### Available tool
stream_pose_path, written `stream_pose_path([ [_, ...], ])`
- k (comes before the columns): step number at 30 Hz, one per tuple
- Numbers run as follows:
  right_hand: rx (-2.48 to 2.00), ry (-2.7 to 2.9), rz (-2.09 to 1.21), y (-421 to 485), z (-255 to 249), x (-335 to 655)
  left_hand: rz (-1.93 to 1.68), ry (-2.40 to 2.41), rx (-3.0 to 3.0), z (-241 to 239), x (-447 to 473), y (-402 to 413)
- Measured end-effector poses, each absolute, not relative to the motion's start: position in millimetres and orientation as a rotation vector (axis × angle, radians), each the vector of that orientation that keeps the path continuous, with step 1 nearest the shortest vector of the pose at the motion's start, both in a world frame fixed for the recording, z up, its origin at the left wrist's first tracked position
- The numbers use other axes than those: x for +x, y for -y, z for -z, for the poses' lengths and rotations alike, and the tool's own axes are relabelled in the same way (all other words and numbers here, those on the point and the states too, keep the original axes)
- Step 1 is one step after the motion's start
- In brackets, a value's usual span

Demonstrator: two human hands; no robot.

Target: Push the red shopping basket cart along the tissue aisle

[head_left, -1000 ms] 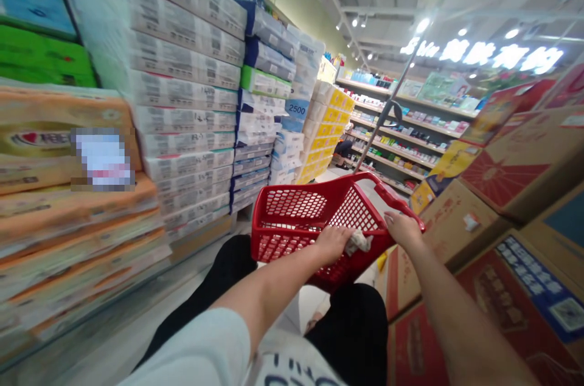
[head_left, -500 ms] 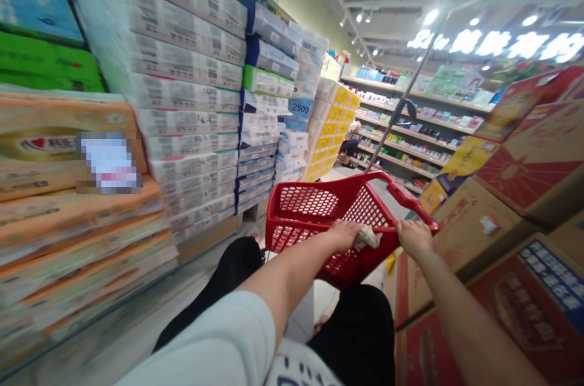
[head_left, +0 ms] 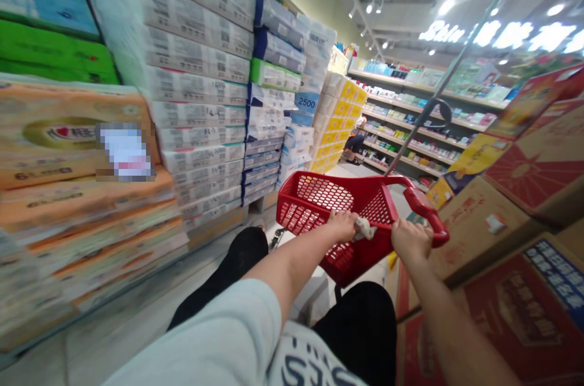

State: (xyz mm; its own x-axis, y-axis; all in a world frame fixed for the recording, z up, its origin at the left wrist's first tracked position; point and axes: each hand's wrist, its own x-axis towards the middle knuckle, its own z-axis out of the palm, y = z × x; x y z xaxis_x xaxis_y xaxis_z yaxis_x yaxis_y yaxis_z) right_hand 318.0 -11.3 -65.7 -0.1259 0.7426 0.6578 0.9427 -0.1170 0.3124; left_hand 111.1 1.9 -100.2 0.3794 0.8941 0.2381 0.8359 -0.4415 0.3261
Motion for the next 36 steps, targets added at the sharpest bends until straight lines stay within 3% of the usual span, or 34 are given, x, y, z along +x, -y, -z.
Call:
stream_pose_path([
  [8,-1.674,1.758,1.170,30.6,79.8,281.9,-0.512,-1.668,2.510,86.7,97.8,13.1],
  [15,-1.614,1.766,1.163,39.7,80.8,255.0,-0.800,-1.519,2.693,100.2,95.5,35.3],
  [36,-1.584,1.801,1.070,48.3,85.1,262.8,-0.636,-1.554,2.684,89.2,94.3,44.5],
])
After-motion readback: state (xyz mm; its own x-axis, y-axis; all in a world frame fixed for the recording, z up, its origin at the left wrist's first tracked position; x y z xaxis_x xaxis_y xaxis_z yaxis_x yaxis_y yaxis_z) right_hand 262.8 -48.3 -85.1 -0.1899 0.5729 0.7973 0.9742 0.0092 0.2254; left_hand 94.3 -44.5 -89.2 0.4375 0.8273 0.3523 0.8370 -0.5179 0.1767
